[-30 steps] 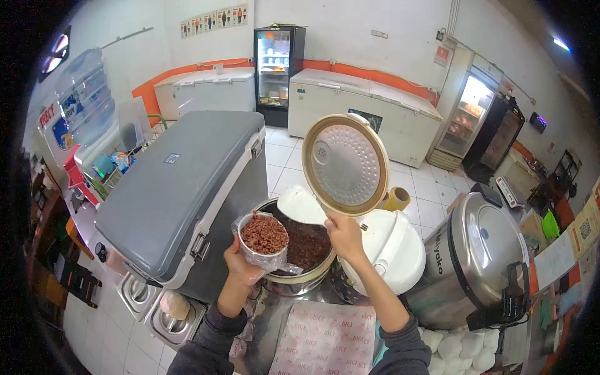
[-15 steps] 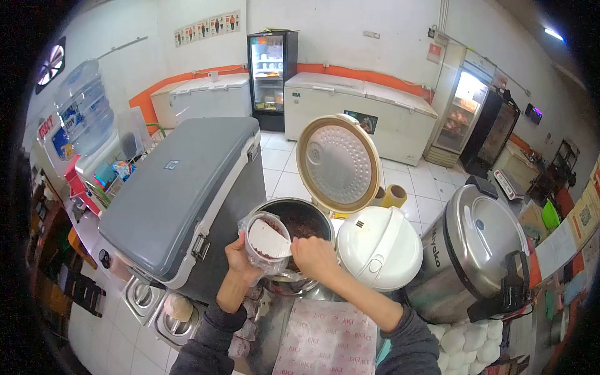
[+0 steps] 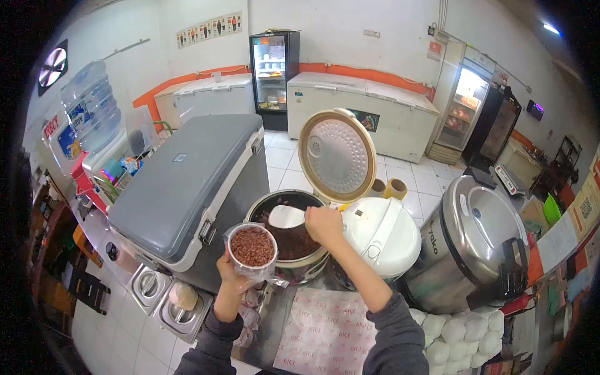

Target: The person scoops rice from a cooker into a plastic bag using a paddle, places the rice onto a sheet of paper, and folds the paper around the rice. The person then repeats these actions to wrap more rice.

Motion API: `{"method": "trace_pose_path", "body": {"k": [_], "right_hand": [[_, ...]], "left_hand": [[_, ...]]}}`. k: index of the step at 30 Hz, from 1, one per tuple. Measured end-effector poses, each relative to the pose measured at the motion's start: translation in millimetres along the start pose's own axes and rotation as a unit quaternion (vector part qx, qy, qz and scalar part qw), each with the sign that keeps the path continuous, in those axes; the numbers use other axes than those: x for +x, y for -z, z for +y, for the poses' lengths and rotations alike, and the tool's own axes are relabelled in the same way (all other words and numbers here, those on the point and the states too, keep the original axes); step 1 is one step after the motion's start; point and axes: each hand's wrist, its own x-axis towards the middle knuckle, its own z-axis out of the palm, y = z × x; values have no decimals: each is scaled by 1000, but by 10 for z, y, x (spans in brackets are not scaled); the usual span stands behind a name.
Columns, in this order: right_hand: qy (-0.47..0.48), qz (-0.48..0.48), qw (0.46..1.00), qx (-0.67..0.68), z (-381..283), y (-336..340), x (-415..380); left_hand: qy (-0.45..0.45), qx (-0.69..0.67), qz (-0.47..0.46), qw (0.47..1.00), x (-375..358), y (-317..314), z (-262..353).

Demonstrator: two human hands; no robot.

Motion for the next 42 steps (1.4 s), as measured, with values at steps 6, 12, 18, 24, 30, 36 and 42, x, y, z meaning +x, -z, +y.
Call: {"method": "trace_pose_path", "body": {"k": [6,12,18,24,30,36,42], "right_hand": [[139,11,978,-153,-31,-256,-125],[48,62,975,207,133,498,-1211],[-105,-34,967,229,434,554,-2866],[5,-216,942,256,15,197,-4204],[-8,-241,940,240,59,72,-4508],[-93,-298,918,244,145,94,-4287],[-228,-365,836,340,274,153,-3894]], "left_hand": [[44,103,-2,994,-521,237,-229],[32,596,-98,797,-923,445,-933],[-53,897,-254,357,-1275,882,-1993],[12,862,-194,467,-1173,650,-1856],[-37,817,-79,570,-701,653,-1223],[-52,894,-44,444,-428,950,-1062],[-134,906,-91,391,-639,717,-1115]]}}
